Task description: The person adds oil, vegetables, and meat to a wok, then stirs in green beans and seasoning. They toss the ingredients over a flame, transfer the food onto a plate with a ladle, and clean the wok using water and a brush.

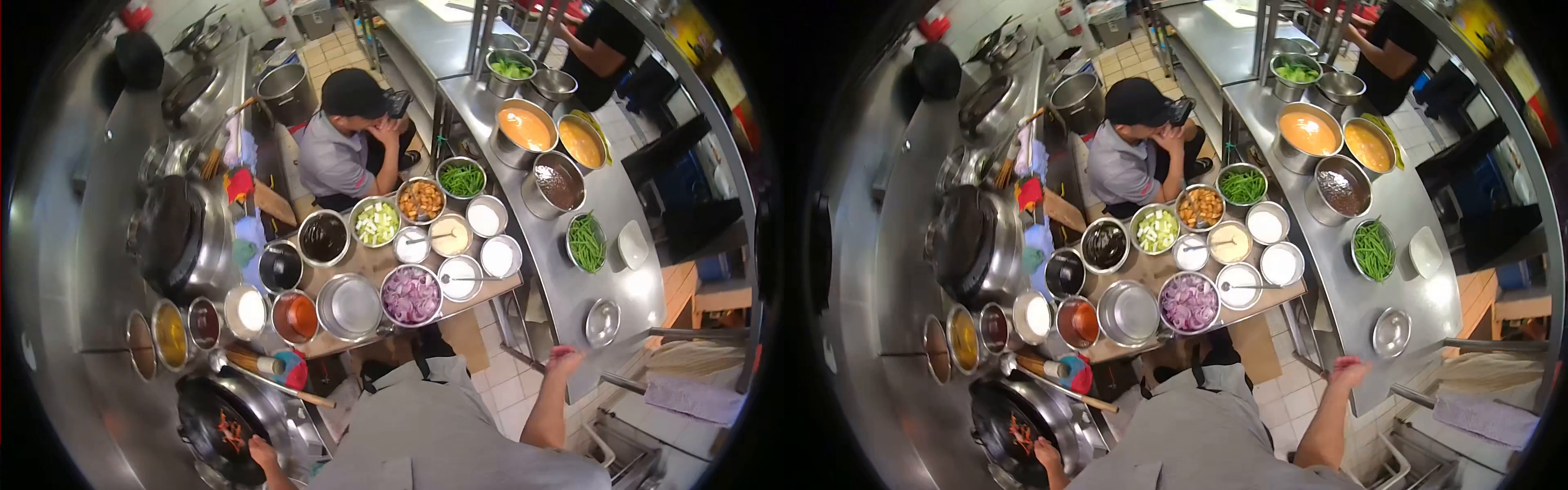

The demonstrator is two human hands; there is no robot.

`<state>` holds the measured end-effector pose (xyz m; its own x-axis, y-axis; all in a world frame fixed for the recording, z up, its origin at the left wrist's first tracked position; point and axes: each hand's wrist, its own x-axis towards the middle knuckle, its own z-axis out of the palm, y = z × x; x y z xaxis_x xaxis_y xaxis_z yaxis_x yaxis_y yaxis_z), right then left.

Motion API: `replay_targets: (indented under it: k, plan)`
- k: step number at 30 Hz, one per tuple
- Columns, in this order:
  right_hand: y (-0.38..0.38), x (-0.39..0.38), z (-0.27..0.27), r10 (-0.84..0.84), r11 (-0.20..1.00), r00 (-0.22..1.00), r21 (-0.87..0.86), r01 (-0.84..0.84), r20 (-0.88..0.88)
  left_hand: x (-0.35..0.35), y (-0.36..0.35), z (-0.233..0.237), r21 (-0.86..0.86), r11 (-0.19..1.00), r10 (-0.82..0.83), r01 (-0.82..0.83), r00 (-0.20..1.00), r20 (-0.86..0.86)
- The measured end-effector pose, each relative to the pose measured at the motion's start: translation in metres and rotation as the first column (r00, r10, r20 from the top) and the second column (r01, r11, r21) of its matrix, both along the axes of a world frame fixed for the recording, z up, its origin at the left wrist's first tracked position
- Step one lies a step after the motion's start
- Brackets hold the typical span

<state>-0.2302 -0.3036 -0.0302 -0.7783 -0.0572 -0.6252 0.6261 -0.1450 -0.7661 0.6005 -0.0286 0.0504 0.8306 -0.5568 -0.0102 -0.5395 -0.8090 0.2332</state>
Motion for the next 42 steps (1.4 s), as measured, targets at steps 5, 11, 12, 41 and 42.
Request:
replay_targets:
  k: [5,11,12,41,42]
  plan:
    - [-0.149,0.139,-0.001,0.735,0.650,0.446,0.343,-0.678,-0.511,0.006,-0.003,-0.010,0.195,0.981,-0.004,-0.025,0.989,0.147]
    - [-0.374,0.276,0.095,0.727,0.205,-0.383,0.712,-0.671,-0.570,0.000,0.004,-0.021,0.082,0.995,0.037,-0.058,0.970,0.238]
    - [-0.393,0.290,0.086,0.735,0.159,-0.450,0.774,-0.613,-0.507,-0.002,0.004,-0.025,0.065,0.996,0.043,-0.062,0.963,0.267]
    - [-0.371,0.209,0.047,0.873,0.214,0.224,-0.073,-0.974,-0.432,-0.019,-0.005,-0.018,0.103,0.947,0.271,-0.303,0.930,0.247]
    - [-0.372,0.206,0.045,0.873,0.238,0.249,-0.078,-0.968,-0.420,-0.019,-0.005,-0.018,0.113,0.944,0.277,-0.310,0.930,0.241]
